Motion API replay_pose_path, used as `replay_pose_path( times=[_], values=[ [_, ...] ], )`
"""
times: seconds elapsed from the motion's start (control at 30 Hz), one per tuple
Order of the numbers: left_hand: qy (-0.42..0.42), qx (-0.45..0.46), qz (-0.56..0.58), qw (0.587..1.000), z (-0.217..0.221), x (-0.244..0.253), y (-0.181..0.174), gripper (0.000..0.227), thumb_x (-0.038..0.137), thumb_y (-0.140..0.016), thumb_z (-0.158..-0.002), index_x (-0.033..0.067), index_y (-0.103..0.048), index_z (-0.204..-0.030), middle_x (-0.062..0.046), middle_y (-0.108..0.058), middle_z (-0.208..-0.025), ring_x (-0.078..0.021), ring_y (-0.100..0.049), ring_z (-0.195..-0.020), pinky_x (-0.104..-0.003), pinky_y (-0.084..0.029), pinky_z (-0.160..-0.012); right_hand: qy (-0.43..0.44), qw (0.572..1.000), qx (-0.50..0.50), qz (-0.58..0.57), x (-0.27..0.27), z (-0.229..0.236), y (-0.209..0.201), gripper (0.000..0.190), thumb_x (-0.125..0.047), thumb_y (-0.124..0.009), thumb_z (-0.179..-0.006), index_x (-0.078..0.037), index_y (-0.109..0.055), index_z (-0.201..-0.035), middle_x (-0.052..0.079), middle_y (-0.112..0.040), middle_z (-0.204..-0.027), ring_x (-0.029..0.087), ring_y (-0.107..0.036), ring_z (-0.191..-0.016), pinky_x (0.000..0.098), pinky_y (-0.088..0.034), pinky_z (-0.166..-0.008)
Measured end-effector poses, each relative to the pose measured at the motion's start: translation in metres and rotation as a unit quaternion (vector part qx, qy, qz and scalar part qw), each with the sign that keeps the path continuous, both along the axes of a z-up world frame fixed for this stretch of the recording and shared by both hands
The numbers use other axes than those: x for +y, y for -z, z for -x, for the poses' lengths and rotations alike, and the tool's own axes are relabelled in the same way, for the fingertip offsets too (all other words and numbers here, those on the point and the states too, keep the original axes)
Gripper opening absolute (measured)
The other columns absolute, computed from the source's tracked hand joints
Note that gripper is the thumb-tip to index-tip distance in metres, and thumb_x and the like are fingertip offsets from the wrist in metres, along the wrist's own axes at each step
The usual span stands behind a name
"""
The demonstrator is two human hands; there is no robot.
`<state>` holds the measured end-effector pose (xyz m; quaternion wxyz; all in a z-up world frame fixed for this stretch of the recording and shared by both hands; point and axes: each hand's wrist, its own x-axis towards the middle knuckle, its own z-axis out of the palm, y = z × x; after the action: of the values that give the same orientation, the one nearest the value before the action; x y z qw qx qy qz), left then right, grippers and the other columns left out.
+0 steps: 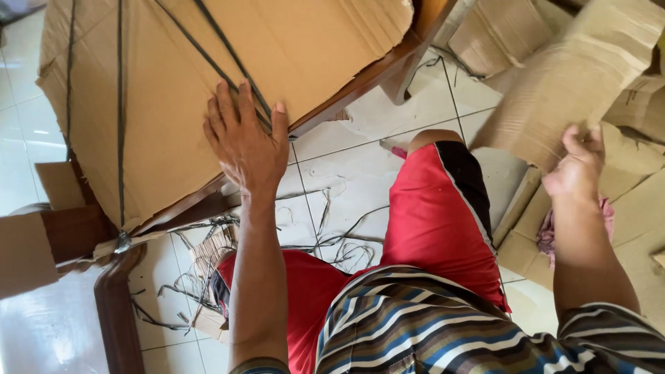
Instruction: The person is bundling and securing several large pieces of cardboard together using thin plastic straps while sitting on the floor.
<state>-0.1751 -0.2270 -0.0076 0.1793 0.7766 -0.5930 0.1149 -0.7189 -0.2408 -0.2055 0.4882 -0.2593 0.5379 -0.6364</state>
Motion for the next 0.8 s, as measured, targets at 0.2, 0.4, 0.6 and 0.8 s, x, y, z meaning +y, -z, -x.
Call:
replay_pose_path(
  times=[0.2,0.4,0.6,0.8],
  values=[
    [-0.025,0.043,-0.045,0.998,-0.008,0.002,0.003,0.074,0.067,-0.037,-0.103,0.0142,-0.046,-0.153,-0.019,-0.036,-0.162,-0.0395,-0.032,-0.151,-0.061,-0.026,-0.121,-0.235,0.945,-0.225,0.035,0.012,-0.03,-0.066,0.041,-0.019,-0.057,-0.094,-0.031,-0.071,-0.131,-0.002,-0.062,-0.151,0.024,-0.05,-0.152,0.0555,-0.038,-0.127],
    [0.013,0.08,-0.032,0.996,-0.014,0.007,0.003,0.067,0.063,-0.045,-0.102,0.0173,-0.052,-0.151,-0.016,-0.035,-0.163,-0.0397,-0.031,-0.152,-0.061,-0.025,-0.123,-0.527,0.803,-0.275,0.04,0.006,-0.087,-0.101,0.031,-0.008,-0.068,-0.096,-0.005,-0.07,-0.127,0.009,-0.076,-0.105,0.015,-0.064,-0.073,0.0285,-0.042,-0.052],
    [0.027,0.125,0.009,0.992,-0.016,0.011,0.007,0.063,0.06,-0.051,-0.099,0.0193,-0.057,-0.147,-0.011,-0.04,-0.162,-0.0361,-0.033,-0.152,-0.055,-0.024,-0.124,-0.563,0.763,-0.3,0.104,-0.021,-0.227,-0.163,0.036,-0.013,-0.072,-0.092,-0.007,-0.064,-0.126,0.005,-0.065,-0.101,0.015,-0.057,-0.077,0.0296,-0.046,-0.064],
    [0.026,0.147,0.04,0.988,-0.018,0.01,0.009,0.051,0.044,-0.06,-0.098,0.0176,-0.059,-0.142,-0.009,-0.048,-0.158,-0.0339,-0.039,-0.149,-0.053,-0.026,-0.125,-0.314,0.931,-0.174,0.069,-0.043,-0.335,-0.184,0.019,-0.018,-0.078,-0.09,-0.018,-0.062,-0.101,0.0,-0.072,-0.114,0.015,-0.066,-0.109,0.0348,-0.054,-0.103]
  ],
)
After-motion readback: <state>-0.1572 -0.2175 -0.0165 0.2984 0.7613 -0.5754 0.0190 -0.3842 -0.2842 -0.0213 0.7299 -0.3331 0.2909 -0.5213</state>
